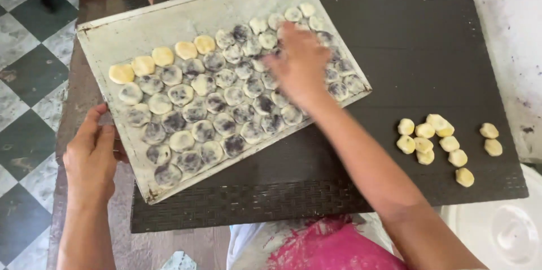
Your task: Arranging and flattening small pieces of dough on a baking tray in a bakery environment.
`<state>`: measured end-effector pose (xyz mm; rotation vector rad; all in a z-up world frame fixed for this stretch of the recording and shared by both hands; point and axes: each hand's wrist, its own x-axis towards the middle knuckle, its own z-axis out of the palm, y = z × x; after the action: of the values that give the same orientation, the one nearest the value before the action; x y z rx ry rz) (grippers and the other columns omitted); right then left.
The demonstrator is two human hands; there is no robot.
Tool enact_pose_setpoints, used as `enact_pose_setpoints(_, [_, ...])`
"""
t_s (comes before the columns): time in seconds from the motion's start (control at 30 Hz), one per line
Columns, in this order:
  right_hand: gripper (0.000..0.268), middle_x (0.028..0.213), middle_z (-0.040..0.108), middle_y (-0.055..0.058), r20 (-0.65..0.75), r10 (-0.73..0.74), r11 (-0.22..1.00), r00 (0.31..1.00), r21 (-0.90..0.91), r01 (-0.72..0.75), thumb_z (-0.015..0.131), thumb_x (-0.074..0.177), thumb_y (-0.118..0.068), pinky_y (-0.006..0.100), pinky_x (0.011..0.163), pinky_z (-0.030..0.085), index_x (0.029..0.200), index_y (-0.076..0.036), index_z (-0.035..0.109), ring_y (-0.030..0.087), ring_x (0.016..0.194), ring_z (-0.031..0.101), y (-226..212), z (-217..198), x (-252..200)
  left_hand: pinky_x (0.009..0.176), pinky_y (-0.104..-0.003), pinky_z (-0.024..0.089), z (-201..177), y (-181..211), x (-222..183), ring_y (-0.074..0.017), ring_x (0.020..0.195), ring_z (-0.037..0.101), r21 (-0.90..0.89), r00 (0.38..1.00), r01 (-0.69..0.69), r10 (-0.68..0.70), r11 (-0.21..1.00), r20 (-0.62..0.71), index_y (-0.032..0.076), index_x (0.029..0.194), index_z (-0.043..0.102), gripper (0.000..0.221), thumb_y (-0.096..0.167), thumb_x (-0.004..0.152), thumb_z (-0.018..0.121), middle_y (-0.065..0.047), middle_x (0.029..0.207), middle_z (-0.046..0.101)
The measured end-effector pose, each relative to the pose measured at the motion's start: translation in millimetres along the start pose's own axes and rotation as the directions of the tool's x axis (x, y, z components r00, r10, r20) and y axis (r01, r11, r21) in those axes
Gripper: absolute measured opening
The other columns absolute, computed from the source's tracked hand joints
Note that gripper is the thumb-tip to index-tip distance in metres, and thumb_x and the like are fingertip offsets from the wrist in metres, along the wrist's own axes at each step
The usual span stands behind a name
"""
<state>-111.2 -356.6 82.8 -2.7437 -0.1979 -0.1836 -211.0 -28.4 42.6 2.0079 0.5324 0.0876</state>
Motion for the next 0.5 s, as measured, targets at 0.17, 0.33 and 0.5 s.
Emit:
enact_pose_setpoints(0.17, [0.07, 0.133, 0.045, 0.019, -0.027, 0.336, 0.912, 0.942, -0.239, -0.332, 0.025, 0.102, -0.054, 0.059, 0.09, 0.033, 0.147, -0.001, 0.037, 0.041, 0.117, 0.036, 148, 7, -24, 0.067, -0.037, 0.049, -1, 11, 4, -0.0178, 0.071, 0.051, 0.208, 1.0, -0.006, 0.004, 0.978, 0.007, 0.016, 0.148, 0.053, 0.05, 0.013, 0.099, 0.043, -0.005, 0.081, 0.056])
enact_pose_setpoints(0.33, [0.07, 0.113, 0.048, 0.019, -0.012, 0.254, 0.954, 0.967, -0.159, -0.252, 0.029, 0.102, -0.057, 0.056, 0.079, 0.043, 0.124, 0.003, 0.057, 0.038, 0.108, 0.041, 158, 6, -45, 0.081, -0.042, 0.04, -1, 8, 13, -0.0345, 0.094, 0.06, 0.435, 0.997, -0.077, 0.082, 0.897, 0.006, 0.019, 0.153, 0.051, 0.052, 0.029, 0.103, 0.045, -0.025, 0.104, 0.066])
enact_pose_setpoints(0.5, [0.069, 0.11, 0.051, 0.026, 0.072, 0.258, 0.964, 0.963, -0.09, -0.252, 0.039, 0.1, -0.055, 0.056, 0.083, 0.046, 0.116, 0.01, 0.056, 0.043, 0.107, 0.046, 139, -17, -96, 0.086, -0.036, 0.037, -12, -89, 96, -0.0288, 0.103, 0.049, 0.357, 0.943, -0.333, 0.305, 0.873, 0.134, 0.004, 0.153, 0.052, 0.049, 0.008, 0.105, 0.047, -0.025, 0.115, 0.058])
